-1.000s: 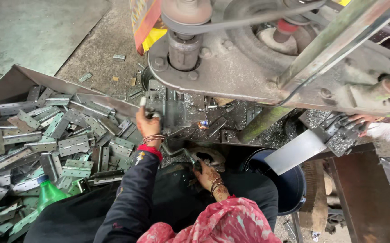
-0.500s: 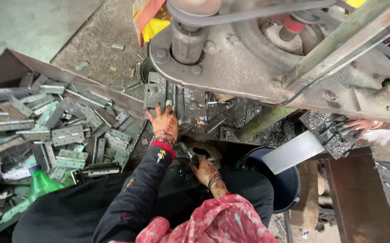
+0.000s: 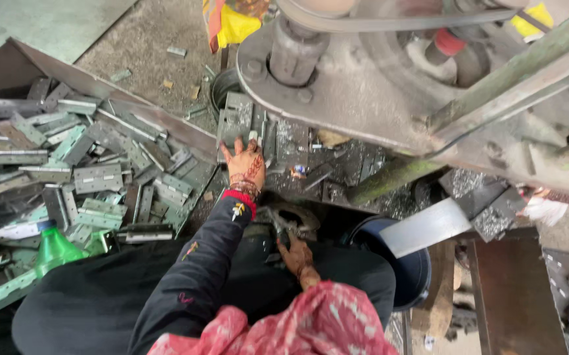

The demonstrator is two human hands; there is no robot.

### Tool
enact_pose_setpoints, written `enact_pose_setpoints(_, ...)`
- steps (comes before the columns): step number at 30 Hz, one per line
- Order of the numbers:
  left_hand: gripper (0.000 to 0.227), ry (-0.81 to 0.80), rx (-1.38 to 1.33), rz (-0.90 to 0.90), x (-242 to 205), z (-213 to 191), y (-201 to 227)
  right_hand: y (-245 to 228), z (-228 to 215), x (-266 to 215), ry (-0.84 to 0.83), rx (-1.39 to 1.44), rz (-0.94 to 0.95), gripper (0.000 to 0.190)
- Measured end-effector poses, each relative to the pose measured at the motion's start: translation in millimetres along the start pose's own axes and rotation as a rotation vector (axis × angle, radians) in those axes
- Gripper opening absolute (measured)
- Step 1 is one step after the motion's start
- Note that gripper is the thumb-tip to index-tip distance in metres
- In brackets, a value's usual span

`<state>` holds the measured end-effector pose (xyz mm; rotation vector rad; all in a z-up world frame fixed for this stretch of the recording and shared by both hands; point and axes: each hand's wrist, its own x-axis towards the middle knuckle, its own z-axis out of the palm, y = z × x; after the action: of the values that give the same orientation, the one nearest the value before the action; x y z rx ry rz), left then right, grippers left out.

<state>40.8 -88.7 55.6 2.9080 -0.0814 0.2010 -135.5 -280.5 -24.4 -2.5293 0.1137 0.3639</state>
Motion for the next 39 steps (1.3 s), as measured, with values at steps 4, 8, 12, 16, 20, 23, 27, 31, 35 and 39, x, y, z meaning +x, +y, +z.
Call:
enact_pose_setpoints(4,0.039,0.051,-0.073,-0.012,-18.9,6.5,6.2,11.6,3.3,-3.4,-0.058,-0.039,0.103,0.065)
enact_pose_setpoints(8,0.054,0.060,-0.071,0.029,-20.1,2.5,0.4,8.4,-2.8,6.7,-0.065,-0.095,0.070,0.070)
enact_pose_setpoints(12,0.047,-0.011,-0.049,0.016,-14.8,4.2,4.4,8.8,-7.6,3.1,-0.081,-0.156,0.063,0.060)
enact_pose_setpoints(16,0.056,0.060,-0.048,0.022,-12.2,5.7,2.1,1.6,-3.4,1.2,-0.003,-0.108,0.043,0.065)
enact_pose_setpoints(20,0.045,0.053,-0.046,0.017,-12.5,10.7,3.7,1.7,-2.1,0.9,0.050,0.007,-0.036,0.068)
enact_pose_setpoints(23,0.046,0.045,-0.015,0.040,-23.1,11.7,-3.3,-3.3,7.7,-8.2,-0.013,-0.056,0.048,0.067)
enact_pose_setpoints(27,0.049,0.092,-0.070,0.054,-20.6,10.7,-0.9,0.0,0.8,2.3,-0.027,0.013,0.068,0.065)
enact_pose_setpoints(31,0.043,-0.023,-0.042,0.039,-6.9,13.5,-1.5,6.8,-1.3,8.8,-0.033,-0.112,0.046,0.066)
enact_pose_setpoints(35,0.041,0.077,-0.089,0.031,9.8,16.6,0.2,13.5,-2.8,11.5,-0.018,-0.157,-0.008,0.062)
enact_pose_setpoints(39,0.043,0.005,-0.067,0.035,17.5,13.0,-4.3,7.2,0.6,19.7,-0.028,-0.074,0.134,0.066)
